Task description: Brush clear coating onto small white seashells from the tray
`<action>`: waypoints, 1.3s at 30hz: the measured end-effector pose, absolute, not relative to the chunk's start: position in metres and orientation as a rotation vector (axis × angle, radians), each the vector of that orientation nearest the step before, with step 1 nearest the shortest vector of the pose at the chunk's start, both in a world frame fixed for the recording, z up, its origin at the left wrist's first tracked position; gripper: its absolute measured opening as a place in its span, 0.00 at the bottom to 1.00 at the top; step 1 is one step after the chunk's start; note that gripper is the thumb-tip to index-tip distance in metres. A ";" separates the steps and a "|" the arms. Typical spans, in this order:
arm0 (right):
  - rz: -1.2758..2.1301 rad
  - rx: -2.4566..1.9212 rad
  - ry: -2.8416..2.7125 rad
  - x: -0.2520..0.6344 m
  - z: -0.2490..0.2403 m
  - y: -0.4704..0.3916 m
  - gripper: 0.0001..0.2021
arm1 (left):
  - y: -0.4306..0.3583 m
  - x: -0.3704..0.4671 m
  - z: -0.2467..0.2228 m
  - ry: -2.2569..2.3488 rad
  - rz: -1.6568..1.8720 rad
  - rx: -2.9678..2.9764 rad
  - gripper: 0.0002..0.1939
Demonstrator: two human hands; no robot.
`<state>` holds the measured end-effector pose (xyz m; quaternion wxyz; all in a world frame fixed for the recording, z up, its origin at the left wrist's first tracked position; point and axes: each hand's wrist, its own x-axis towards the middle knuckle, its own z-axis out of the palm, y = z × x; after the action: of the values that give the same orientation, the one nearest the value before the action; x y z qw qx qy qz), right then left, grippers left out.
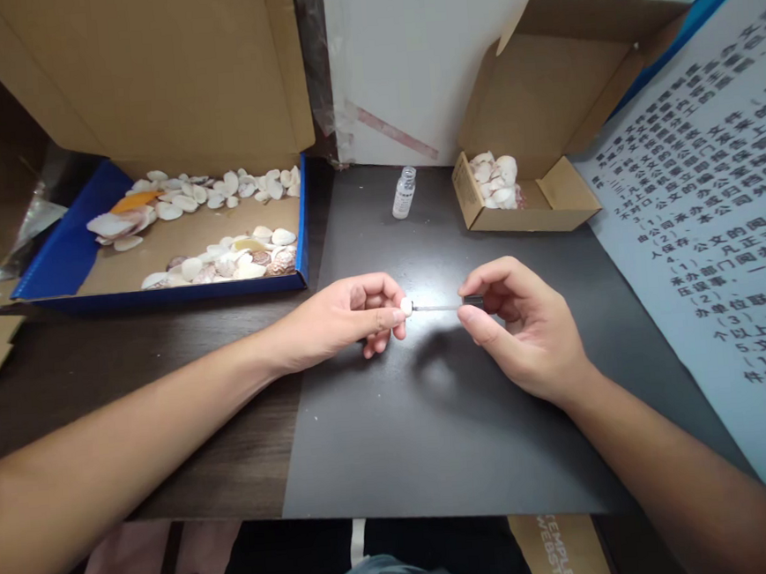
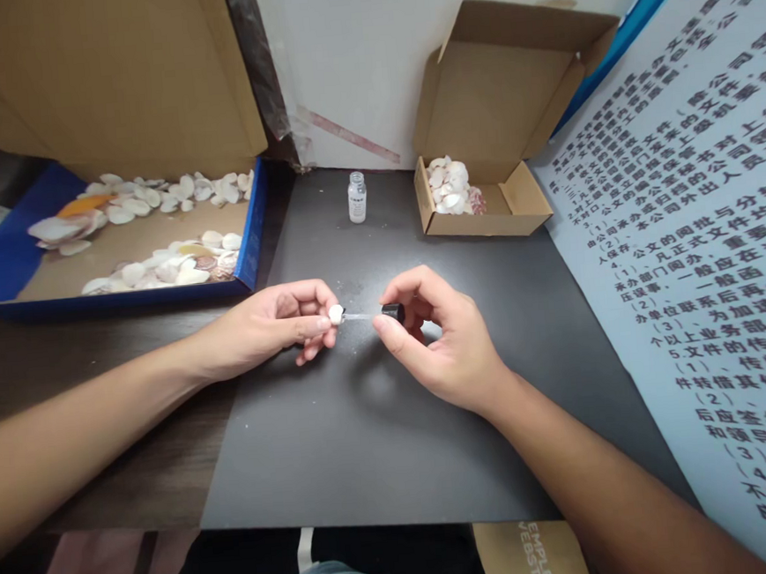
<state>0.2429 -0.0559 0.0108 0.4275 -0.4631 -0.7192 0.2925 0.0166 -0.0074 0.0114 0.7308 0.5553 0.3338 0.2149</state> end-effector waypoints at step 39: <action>0.751 -1.136 -1.769 0.245 0.011 -0.056 0.05 | -0.007 0.016 0.010 0.720 0.511 1.100 0.07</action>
<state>0.2451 -0.0559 0.0109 0.4390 -0.4572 -0.7120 0.3022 0.0164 -0.0070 0.0103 0.7614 0.5055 0.3311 0.2348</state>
